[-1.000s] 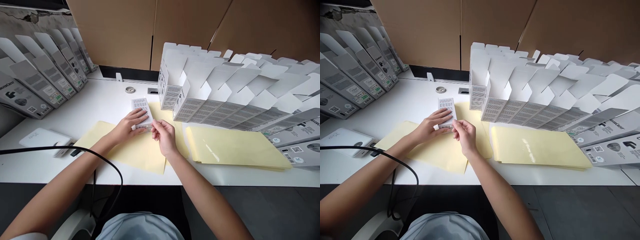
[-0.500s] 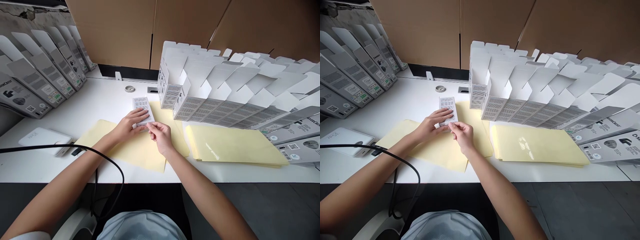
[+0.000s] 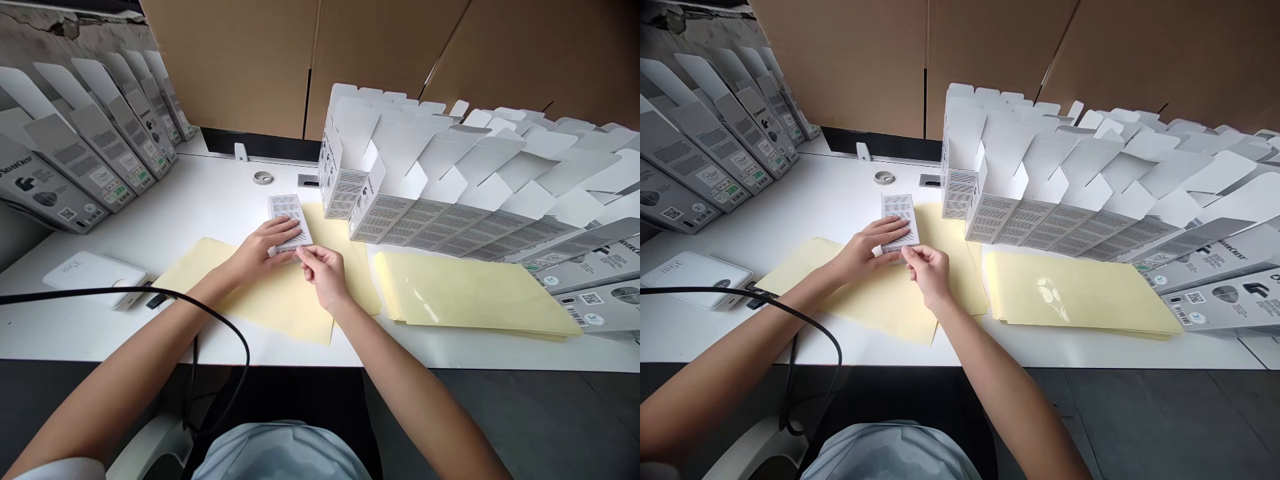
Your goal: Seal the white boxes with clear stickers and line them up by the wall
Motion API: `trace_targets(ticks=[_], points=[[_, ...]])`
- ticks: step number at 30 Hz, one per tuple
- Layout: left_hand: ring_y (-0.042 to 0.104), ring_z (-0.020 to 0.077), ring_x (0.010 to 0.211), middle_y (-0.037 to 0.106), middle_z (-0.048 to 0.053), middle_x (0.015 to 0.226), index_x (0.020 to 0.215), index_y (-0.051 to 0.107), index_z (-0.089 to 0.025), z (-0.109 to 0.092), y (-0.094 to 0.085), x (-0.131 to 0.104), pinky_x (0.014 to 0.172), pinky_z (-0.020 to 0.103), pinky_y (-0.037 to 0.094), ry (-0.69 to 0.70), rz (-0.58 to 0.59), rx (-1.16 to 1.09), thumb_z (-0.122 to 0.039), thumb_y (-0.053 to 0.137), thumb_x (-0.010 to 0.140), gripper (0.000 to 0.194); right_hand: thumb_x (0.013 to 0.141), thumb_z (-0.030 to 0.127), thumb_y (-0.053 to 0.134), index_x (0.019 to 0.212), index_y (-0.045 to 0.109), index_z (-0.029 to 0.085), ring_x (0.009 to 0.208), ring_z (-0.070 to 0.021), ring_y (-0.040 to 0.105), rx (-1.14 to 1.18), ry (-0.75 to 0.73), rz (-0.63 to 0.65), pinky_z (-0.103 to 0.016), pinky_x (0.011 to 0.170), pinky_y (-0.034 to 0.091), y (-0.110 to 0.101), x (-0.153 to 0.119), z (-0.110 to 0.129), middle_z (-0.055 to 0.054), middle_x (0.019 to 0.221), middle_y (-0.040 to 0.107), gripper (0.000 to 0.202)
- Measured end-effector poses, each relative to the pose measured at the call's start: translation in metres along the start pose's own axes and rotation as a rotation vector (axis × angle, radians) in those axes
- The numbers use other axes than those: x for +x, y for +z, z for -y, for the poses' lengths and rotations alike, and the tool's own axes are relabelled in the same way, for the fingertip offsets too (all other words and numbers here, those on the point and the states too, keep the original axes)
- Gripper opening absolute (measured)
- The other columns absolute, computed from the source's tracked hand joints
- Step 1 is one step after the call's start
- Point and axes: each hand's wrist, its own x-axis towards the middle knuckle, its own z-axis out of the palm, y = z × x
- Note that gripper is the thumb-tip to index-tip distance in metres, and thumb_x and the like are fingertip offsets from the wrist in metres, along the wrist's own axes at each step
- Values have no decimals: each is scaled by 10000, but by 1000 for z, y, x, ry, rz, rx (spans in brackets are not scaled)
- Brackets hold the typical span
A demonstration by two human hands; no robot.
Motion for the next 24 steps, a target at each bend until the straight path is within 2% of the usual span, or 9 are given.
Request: trace_targets(ticks=[9, 17, 24], points=[[415, 323, 1420, 561, 125, 1431, 1377, 586, -181, 0, 0, 0, 1179, 519, 370, -1, -6, 5, -548, 579, 915, 590, 689, 446, 766, 670, 677, 173, 425, -59, 408, -77, -28, -26, -223, 422, 324, 0, -1, -4, 52, 527, 510, 288], [412, 326, 1421, 556, 123, 1437, 1383, 583, -193, 0, -1, 0, 1179, 516, 374, 7, 8, 7, -536, 581, 918, 578, 727, 481, 736, 671, 665, 169, 445, -83, 430, -188, -134, -51, -226, 411, 342, 1, 2, -9, 39, 536, 519, 325], [423, 324, 1414, 565, 130, 1427, 1368, 595, -177, 1, -1, 0, 1181, 506, 379, 11, 2, 14, -564, 594, 899, 608, 806, 513, 656, 631, 638, 182, 490, -119, 495, -470, -291, -105, -250, 485, 396, 1, 0, -7, 15, 535, 561, 375]])
